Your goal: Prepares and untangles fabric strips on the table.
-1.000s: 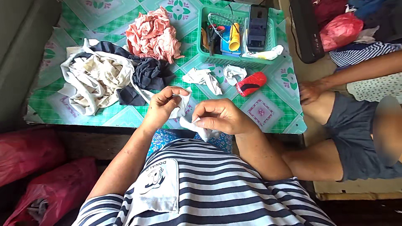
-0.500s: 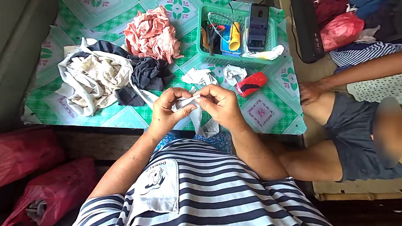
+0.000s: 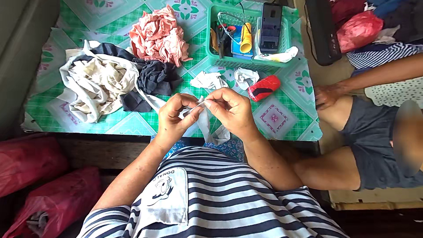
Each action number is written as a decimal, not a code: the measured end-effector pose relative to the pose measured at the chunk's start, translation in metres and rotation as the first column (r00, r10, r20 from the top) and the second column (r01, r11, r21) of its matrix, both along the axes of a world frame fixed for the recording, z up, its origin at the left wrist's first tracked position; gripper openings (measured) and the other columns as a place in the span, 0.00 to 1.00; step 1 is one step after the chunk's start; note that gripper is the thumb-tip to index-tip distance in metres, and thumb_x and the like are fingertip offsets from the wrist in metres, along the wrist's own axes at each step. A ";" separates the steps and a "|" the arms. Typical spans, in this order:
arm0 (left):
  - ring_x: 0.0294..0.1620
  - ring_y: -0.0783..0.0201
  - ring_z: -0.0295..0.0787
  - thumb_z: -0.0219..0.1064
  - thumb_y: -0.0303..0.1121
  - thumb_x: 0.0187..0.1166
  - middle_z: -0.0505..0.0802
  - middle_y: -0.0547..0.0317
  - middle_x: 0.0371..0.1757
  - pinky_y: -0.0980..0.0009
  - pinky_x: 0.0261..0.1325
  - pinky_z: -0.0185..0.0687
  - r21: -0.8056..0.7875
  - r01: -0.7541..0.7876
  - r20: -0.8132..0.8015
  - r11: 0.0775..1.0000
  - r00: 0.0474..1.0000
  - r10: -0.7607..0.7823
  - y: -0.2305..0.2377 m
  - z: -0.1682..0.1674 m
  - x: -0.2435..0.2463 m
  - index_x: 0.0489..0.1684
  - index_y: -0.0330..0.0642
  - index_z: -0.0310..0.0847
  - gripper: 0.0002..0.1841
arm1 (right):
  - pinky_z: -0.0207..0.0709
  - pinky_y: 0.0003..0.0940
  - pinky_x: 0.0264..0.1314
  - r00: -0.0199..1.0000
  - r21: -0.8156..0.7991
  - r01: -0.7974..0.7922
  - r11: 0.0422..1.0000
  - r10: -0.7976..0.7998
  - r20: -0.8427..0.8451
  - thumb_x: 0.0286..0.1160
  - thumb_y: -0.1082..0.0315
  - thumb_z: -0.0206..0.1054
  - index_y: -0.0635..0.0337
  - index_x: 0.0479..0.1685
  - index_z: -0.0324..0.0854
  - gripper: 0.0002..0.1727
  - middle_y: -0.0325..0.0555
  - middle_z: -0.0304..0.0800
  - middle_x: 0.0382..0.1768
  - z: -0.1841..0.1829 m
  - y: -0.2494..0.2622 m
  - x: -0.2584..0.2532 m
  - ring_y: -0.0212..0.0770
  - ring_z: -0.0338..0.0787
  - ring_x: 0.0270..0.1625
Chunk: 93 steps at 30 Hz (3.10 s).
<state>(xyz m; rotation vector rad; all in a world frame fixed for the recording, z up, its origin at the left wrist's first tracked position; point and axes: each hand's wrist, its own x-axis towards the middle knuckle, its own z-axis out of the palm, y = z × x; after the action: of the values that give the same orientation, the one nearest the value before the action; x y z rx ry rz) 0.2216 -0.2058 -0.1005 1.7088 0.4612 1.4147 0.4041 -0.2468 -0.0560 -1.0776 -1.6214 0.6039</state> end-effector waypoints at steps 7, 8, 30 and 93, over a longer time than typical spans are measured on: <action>0.50 0.75 0.88 0.74 0.24 0.75 0.91 0.61 0.48 0.78 0.53 0.86 0.008 -0.004 -0.009 1.000 1.000 0.004 -0.001 0.001 -0.001 0.42 0.40 0.82 0.06 | 0.71 0.13 0.30 0.997 0.032 0.025 0.999 -0.028 0.073 0.75 0.76 0.67 0.70 0.40 0.85 0.04 0.44 0.82 0.31 0.004 -0.001 -0.002 0.23 0.75 0.28; 0.50 0.75 0.88 0.73 0.24 0.75 0.90 0.62 0.48 0.78 0.53 0.86 0.006 -0.003 -0.005 1.000 1.000 0.003 -0.001 0.002 -0.001 0.42 0.40 0.81 0.06 | 0.72 0.13 0.31 0.997 0.031 0.023 0.999 -0.025 0.079 0.75 0.76 0.68 0.70 0.40 0.85 0.04 0.44 0.83 0.32 0.004 -0.001 -0.002 0.23 0.76 0.29; 0.45 0.78 0.89 0.67 0.22 0.79 0.91 0.69 0.46 0.79 0.53 0.88 -0.101 0.124 0.006 0.987 0.992 -0.124 -0.004 0.012 -0.002 0.52 0.39 0.80 0.09 | 0.70 0.12 0.26 0.987 -0.069 -0.159 0.985 0.156 -0.048 0.75 0.77 0.67 0.72 0.48 0.84 0.08 0.41 0.82 0.30 0.007 -0.003 0.006 0.21 0.73 0.24; 0.30 0.73 0.91 0.64 0.28 0.84 0.93 0.65 0.36 0.77 0.36 0.91 -0.457 0.327 0.109 0.827 0.943 -0.313 -0.005 0.030 -0.009 0.49 0.44 0.84 0.05 | 0.73 0.37 0.59 0.940 0.248 0.076 0.966 -0.153 0.306 0.79 0.73 0.66 0.60 0.44 0.92 0.08 0.51 0.80 0.46 0.005 -0.003 0.009 0.43 0.80 0.53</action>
<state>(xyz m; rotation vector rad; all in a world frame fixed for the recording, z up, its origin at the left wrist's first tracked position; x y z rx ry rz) 0.2121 -0.2111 -0.0709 1.2917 0.4337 0.9807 0.4135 -0.2497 -0.0512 -1.1268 -1.8414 0.1545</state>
